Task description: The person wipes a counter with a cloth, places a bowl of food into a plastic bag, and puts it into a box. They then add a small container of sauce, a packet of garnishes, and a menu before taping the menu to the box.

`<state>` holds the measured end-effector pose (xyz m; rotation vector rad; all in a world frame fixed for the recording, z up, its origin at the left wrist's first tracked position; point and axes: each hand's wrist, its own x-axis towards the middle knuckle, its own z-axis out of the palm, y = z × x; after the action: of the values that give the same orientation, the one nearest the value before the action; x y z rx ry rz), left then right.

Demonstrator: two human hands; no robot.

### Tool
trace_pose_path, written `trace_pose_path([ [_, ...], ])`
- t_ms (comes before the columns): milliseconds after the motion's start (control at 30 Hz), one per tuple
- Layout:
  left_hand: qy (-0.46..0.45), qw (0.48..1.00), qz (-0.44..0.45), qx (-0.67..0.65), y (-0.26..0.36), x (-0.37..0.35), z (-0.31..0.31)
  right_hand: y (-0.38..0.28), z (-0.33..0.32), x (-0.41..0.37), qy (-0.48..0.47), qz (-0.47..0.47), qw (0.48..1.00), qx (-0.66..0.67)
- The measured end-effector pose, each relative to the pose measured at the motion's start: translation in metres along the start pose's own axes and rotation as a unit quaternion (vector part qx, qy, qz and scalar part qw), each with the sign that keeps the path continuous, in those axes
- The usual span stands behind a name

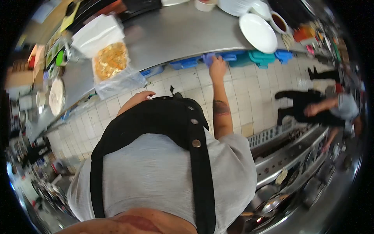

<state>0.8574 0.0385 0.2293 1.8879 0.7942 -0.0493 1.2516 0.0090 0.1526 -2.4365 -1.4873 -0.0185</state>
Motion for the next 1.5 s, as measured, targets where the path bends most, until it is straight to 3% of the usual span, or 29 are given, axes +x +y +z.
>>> trace_pose_path([
  [67,0.006,0.999,-0.015,0.035,0.012,-0.006,-0.010,0.030,0.033,0.022,-0.282,-0.028,0.953,-0.108],
  [100,0.034,0.999,-0.020,0.028,0.012,-0.014,-0.011,0.013,0.007,0.027,-0.278,0.037,0.953,-0.117],
  [133,0.064,0.997,-0.023,0.024,0.012,-0.019,-0.016,0.012,-0.006,0.025,-0.144,0.029,0.989,-0.027],
  [167,0.092,0.995,-0.025,0.020,0.012,-0.025,-0.020,-0.012,-0.042,0.030,-0.069,0.063,0.996,-0.014],
  [233,0.201,0.975,-0.046,-0.082,0.010,-0.038,-0.027,-0.036,-0.091,0.044,0.032,-0.005,0.999,0.004],
  [300,0.277,0.936,-0.091,-0.196,0.004,-0.048,-0.036,-0.035,-0.093,0.075,0.120,-0.126,0.984,0.049],
  [333,0.375,0.891,-0.047,-0.252,-0.009,-0.051,-0.036,-0.040,-0.091,0.089,0.122,-0.133,0.983,0.035],
  [433,0.673,0.723,-0.046,-0.147,-0.014,-0.066,-0.054,-0.078,-0.084,0.117,0.151,-0.187,0.971,-0.004],
  [500,0.739,0.658,-0.091,-0.107,-0.036,-0.072,-0.064,-0.114,-0.076,0.120,0.203,-0.271,0.941,-0.023],
  [533,0.768,0.624,-0.113,-0.087,-0.052,-0.074,-0.068,-0.135,-0.070,0.117,0.090,-0.290,0.950,0.075],
  [567,0.754,0.607,-0.143,-0.205,-0.072,-0.072,-0.072,-0.158,-0.065,0.110,-0.025,-0.303,0.938,0.170],
  [633,0.690,0.548,-0.193,-0.432,-0.108,-0.070,-0.076,-0.198,-0.026,0.076,-0.243,-0.232,0.903,0.270],
  [667,0.539,0.585,-0.168,-0.582,-0.096,-0.087,-0.085,-0.222,-0.028,0.053,-0.383,-0.167,0.849,0.323],
  [700,0.512,0.583,-0.140,-0.616,-0.105,-0.090,-0.084,-0.240,-0.033,0.031,-0.512,-0.098,0.771,0.367],
  [767,0.451,0.574,-0.083,-0.679,-0.127,-0.088,-0.078,-0.256,-0.017,0.006,-0.606,-0.048,0.684,0.402],
  [800,0.495,0.559,-0.086,-0.660,-0.113,-0.091,-0.080,-0.261,-0.015,0.000,-0.648,-0.021,0.636,0.418],
  [900,0.621,0.615,-0.090,-0.477,-0.100,-0.115,-0.080,-0.261,-0.032,0.010,-0.541,0.051,0.644,0.538],
  [933,0.641,0.623,-0.079,-0.441,-0.093,-0.119,-0.077,-0.255,-0.033,0.012,-0.545,0.047,0.639,0.540],
  [1000,0.621,0.613,-0.097,-0.478,-0.099,-0.122,-0.061,-0.245,-0.032,0.013,-0.551,0.038,0.630,0.546],
  [1100,0.590,0.604,-0.196,-0.498,-0.117,-0.120,-0.046,-0.238,-0.015,-0.011,-0.577,0.069,0.722,0.376],
  [1267,0.577,0.692,-0.107,-0.420,-0.138,-0.139,-0.066,-0.245,-0.034,0.005,-0.551,0.062,0.754,0.353],
  [1367,0.677,0.695,-0.098,-0.220,-0.164,-0.139,-0.103,-0.249,-0.035,0.043,-0.477,0.035,0.776,0.412],
  [1433,0.649,0.737,-0.089,-0.167,-0.134,-0.138,-0.156,-0.286,-0.066,0.052,-0.421,0.053,0.781,0.458],
  [1500,0.635,0.770,-0.001,-0.062,-0.131,-0.119,-0.201,-0.312,-0.077,0.054,-0.417,0.053,0.815,0.398],
])
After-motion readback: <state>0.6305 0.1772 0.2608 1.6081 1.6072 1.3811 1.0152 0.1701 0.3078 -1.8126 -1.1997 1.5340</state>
